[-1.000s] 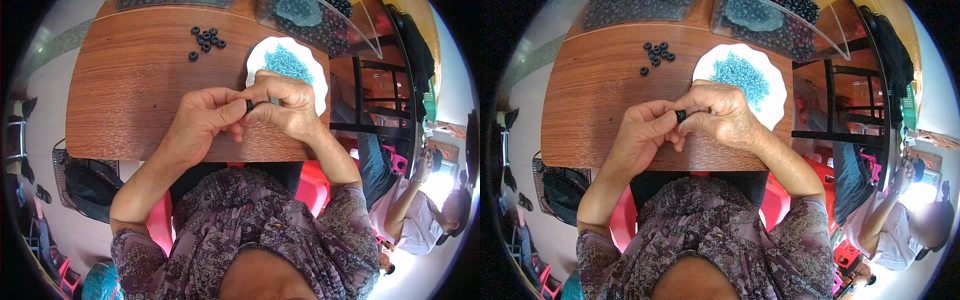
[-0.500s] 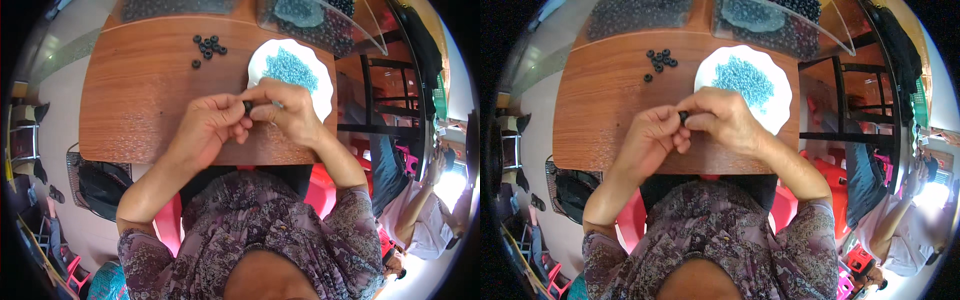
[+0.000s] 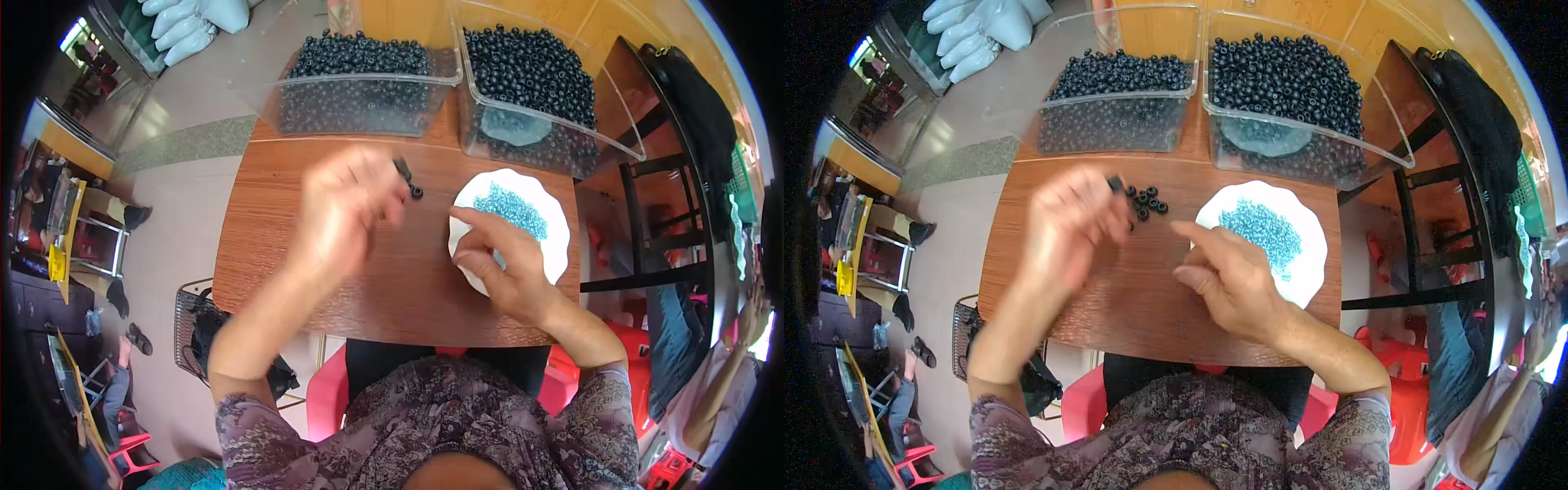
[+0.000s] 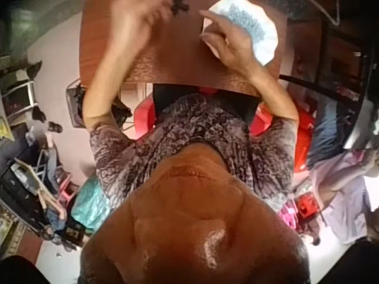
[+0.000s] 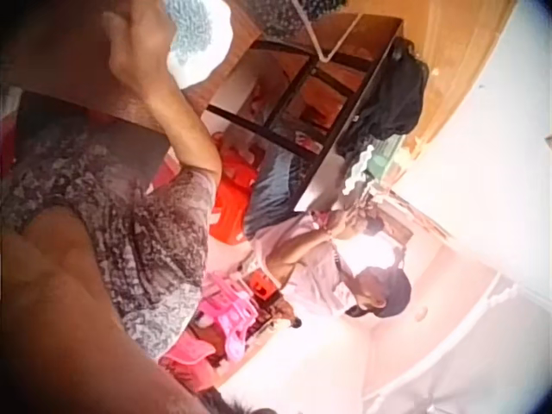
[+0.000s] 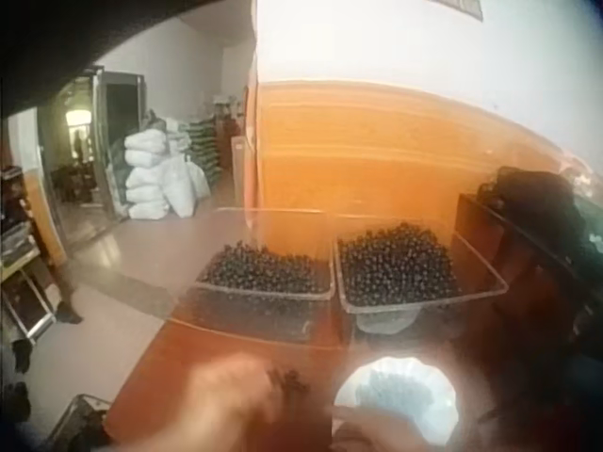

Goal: Placing individual small blue beads into the center of black ring-like components at a desk.

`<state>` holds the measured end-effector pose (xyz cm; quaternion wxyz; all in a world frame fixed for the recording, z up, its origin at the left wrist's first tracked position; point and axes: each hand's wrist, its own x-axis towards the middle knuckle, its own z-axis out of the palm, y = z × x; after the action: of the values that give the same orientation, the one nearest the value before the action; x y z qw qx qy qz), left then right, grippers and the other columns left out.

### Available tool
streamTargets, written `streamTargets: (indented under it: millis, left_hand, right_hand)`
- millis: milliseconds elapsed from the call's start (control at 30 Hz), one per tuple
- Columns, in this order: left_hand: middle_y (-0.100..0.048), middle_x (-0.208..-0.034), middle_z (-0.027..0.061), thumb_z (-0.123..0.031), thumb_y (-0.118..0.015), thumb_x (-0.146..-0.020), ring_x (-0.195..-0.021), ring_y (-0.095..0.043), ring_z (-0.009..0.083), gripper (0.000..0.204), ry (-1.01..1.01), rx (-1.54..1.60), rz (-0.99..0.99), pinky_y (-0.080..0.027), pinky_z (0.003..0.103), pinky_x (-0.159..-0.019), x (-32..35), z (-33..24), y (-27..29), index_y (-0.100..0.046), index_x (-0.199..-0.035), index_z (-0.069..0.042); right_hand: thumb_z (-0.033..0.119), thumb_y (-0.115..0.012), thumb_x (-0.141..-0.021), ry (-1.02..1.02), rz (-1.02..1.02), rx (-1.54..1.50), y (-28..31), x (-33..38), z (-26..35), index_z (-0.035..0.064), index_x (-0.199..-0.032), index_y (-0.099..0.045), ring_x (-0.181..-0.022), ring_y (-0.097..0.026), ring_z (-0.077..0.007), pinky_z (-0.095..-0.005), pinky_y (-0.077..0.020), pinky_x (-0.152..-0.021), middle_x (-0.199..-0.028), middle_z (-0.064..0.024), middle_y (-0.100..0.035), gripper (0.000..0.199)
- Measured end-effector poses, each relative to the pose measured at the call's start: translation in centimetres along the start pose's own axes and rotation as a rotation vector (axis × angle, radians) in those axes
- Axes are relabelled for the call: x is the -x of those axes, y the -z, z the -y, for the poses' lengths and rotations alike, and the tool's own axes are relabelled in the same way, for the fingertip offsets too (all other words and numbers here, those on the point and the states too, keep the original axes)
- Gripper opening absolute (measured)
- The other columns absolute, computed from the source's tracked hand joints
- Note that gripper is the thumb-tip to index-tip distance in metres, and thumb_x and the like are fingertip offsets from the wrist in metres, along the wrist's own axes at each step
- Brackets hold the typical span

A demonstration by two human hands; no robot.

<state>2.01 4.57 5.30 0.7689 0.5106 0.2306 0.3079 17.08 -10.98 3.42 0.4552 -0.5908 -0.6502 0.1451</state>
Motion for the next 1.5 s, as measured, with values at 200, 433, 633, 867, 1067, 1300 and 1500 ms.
streamTargets:
  millis: [200, 433, 633, 867, 1067, 1300, 1500]
  left_hand:
    - [-0.061, -0.080, 0.0039, -0.012, -0.063, -0.084, -0.065, -0.054, 0.0100, 0.018, -0.605, -0.736, -0.232, -0.044, 0.023, -0.062, -10.2, -7.1, 5.7, -0.062, -0.094, 0.003]
    - [-0.062, -0.084, 0.0012, -0.013, -0.065, -0.083, -0.074, -0.056, 0.0095, 0.019, -0.749, -1.086, -0.300, -0.046, 0.022, -0.068, -8.3, -3.7, 5.5, -0.064, -0.098, 0.000]
    - [-0.061, -0.080, 0.0068, -0.006, -0.071, -0.070, -0.076, -0.060, 0.0191, 0.020, -0.359, -1.166, 0.063, -0.050, 0.032, -0.067, -0.7, 4.7, 4.7, -0.065, -0.089, -0.004]
    - [-0.057, -0.080, 0.0075, -0.003, -0.072, -0.066, -0.079, -0.058, 0.0238, 0.024, -0.510, -1.367, 0.139, -0.048, 0.035, -0.067, -1.1, 6.3, 5.3, -0.061, -0.088, -0.004]
    - [-0.055, -0.078, 0.0085, -0.003, -0.073, -0.065, -0.079, -0.056, 0.0254, 0.032, -0.461, -1.146, 0.124, -0.047, 0.037, -0.066, -0.4, 6.6, 4.4, -0.059, -0.095, -0.004]
    - [-0.055, -0.080, 0.0099, -0.004, -0.071, -0.066, -0.079, -0.057, 0.0275, 0.030, -0.573, -1.337, 0.168, -0.047, 0.038, -0.065, -0.7, 7.2, 3.4, -0.059, -0.093, -0.004]
    - [-0.058, -0.083, 0.0120, -0.005, -0.069, -0.069, -0.079, -0.057, 0.0302, 0.022, -0.652, -1.468, 0.086, -0.048, 0.039, -0.065, -1.1, 7.5, 3.8, -0.058, -0.088, -0.003]
  right_hand:
    - [0.002, -0.059, -0.083, -0.187, 0.050, -0.094, 1.0, 0.5, -0.5, -0.0012, -0.109, -0.058, -0.071, -0.060, -0.0117, -0.0237, -0.0450, -0.066, -0.073, -0.0051, -0.063, 0.027]
    - [-0.002, -0.058, -0.083, -0.186, 0.066, -0.061, 1.3, 1.4, -2.1, -0.0014, -0.106, -0.060, -0.070, -0.059, -0.0125, -0.0239, -0.0448, -0.065, -0.075, -0.0058, -0.062, 0.024]
    - [-0.005, -0.057, -0.082, -0.096, 0.123, -0.032, 1.2, 1.5, -2.3, -0.0011, -0.101, -0.063, -0.067, -0.059, -0.0135, -0.0253, -0.0448, -0.060, -0.072, -0.0058, -0.060, 0.021]
    - [-0.004, -0.059, -0.081, -0.105, 0.130, -0.046, 0.7, 1.6, -2.0, -0.0008, -0.101, -0.063, -0.065, -0.059, -0.0134, -0.0254, -0.0441, -0.058, -0.072, -0.0068, -0.060, 0.020]
    - [-0.002, -0.060, -0.082, -0.118, 0.123, -0.029, 0.5, 1.8, -2.2, 0.0001, -0.101, -0.063, -0.065, -0.059, -0.0130, -0.0253, -0.0445, -0.059, -0.073, -0.0064, -0.060, 0.019]
    - [-0.001, -0.060, -0.083, -0.121, 0.114, -0.052, 0.2, 2.0, -1.7, 0.0001, -0.101, -0.063, -0.065, -0.060, -0.0132, -0.0250, -0.0446, -0.059, -0.073, -0.0065, -0.060, 0.018]
    - [0.000, -0.060, -0.083, -0.141, 0.110, -0.067, 0.1, 2.5, -1.6, -0.0005, -0.100, -0.063, -0.065, -0.060, -0.0136, -0.0245, -0.0444, -0.059, -0.074, -0.0064, -0.060, 0.018]
